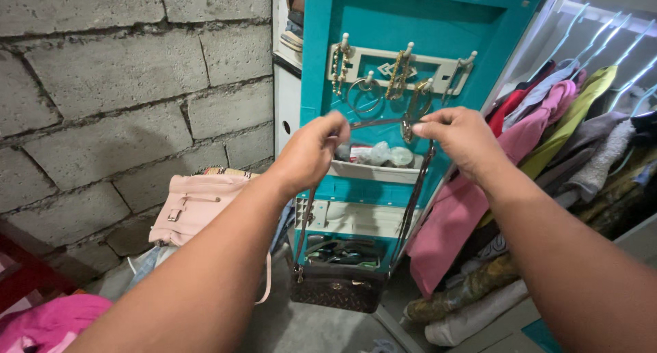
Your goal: The person moves clothes aside in a closet, then picks up a dark patterned handbag and hangs it on a hook inside a teal cabinet. They then pick up a light pink handbag, adjust its strap, and hang it on another hook in the same cabinet.
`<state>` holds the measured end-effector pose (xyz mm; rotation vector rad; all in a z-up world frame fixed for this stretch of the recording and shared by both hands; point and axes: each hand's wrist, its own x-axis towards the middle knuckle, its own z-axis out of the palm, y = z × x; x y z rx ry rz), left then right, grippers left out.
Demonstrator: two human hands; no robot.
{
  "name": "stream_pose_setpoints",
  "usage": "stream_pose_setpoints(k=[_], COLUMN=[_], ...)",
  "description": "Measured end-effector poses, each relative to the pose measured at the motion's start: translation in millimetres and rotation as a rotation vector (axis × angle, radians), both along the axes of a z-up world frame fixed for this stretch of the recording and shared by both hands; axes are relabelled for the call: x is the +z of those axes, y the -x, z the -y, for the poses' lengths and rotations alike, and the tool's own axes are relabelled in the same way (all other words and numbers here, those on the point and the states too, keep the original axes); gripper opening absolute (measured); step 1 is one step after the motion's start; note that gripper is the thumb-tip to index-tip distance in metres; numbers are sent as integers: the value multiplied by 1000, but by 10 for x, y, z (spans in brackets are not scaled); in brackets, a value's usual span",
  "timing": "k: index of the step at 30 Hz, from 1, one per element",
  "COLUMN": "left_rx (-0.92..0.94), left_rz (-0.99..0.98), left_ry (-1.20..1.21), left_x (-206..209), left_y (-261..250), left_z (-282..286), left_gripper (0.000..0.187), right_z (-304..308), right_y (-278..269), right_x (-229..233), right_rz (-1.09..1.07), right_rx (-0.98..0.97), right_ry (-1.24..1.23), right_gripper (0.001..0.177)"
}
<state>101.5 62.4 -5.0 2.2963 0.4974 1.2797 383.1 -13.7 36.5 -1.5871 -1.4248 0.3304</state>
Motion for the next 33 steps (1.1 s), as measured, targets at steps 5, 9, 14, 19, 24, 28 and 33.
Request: stream_pose_setpoints(k=[5,9,14,19,24,28,33], left_rx=[176,219,296,336,381,388,385], left_rz=[-113,-120,-197,-246,-298,-303,-308], left_ry=[81,18,70,92,140,138,172], left_x=[6,45,101,183,231,247,267], left_y=[-150,-247,-351,-432,-473,-502,-529], left_z=[-50,-56,-34,-48,-64,-81,-119], left_gripper=[34,32,33,31,33,34,36], right_z=[-55,-97,-142,-192,-239,-251,-266], right_y=[-117,-184,-270,-352,-397,-406,-388], right_x=[42,67,83,107,99,108,149], right_rz=[-25,-43,96,126,114,128,145], right_rx=[-7,2,-52,-72,-37,-45,-77], right_ry=[1,-3,-73,-86,-97,-100,-90], right_gripper=[31,30,31,34,33,32,33])
